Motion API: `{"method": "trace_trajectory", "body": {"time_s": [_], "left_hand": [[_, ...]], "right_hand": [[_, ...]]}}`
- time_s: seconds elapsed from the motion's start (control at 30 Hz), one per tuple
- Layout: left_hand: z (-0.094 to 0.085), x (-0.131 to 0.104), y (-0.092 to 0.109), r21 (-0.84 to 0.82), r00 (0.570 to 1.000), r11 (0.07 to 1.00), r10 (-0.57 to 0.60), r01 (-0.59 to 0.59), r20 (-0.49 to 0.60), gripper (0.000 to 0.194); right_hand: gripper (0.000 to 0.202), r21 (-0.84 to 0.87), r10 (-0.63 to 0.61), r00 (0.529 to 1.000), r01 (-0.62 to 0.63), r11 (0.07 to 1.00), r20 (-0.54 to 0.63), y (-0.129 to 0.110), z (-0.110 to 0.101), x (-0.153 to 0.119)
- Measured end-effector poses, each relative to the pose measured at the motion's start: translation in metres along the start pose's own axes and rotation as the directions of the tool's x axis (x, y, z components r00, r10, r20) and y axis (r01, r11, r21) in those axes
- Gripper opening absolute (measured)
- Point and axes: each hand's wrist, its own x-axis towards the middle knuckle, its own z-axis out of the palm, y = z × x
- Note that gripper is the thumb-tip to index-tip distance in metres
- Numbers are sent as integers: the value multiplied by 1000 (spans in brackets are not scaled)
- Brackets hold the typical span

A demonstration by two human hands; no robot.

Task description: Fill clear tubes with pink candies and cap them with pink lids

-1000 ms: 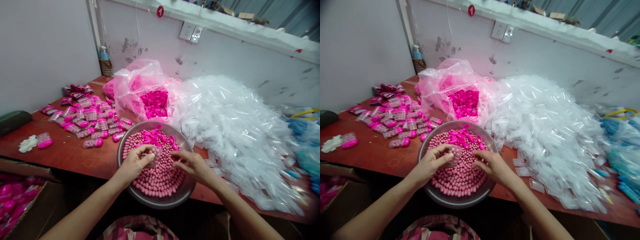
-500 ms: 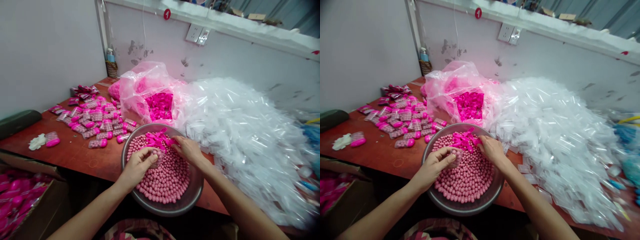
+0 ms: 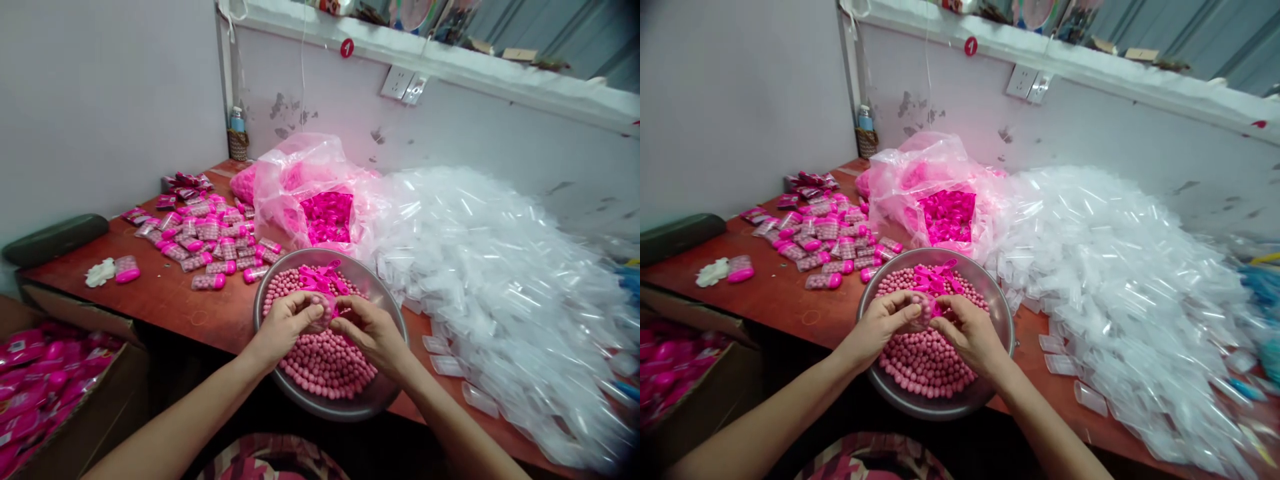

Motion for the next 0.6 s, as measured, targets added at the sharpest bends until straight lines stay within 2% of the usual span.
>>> {"method": "trace_trajectory", "body": {"time_s": [0.1, 0.2, 0.27, 0.4, 0.47, 0.6], "left_hand": [[1, -3, -1, 92, 999, 996, 18, -21, 26, 17], [1, -6, -3, 249, 997, 965, 73, -80, 39, 19], [1, -8, -3, 351, 989, 925, 124, -143, 77, 21], [2, -13, 1, 541, 965, 800, 231, -260, 122, 19], [2, -16, 2, 609, 956, 743, 272, -279, 107, 17], [1, -19, -2, 659, 945, 691, 314, -297, 97, 18]], "right_hand": [[21, -140, -51, 997, 43, 989, -55, -3, -13, -1], [23, -108, -95, 990, 83, 991, -108, -12, -24, -1], [21, -119, -168, 983, 160, 980, -68, -19, -26, 0], [22, -236, -332, 941, 338, 911, 67, -25, -21, 2], [23, -247, -343, 934, 357, 901, 96, -22, -19, 2], [14, -269, -373, 921, 389, 881, 111, -13, -14, -6]]}}
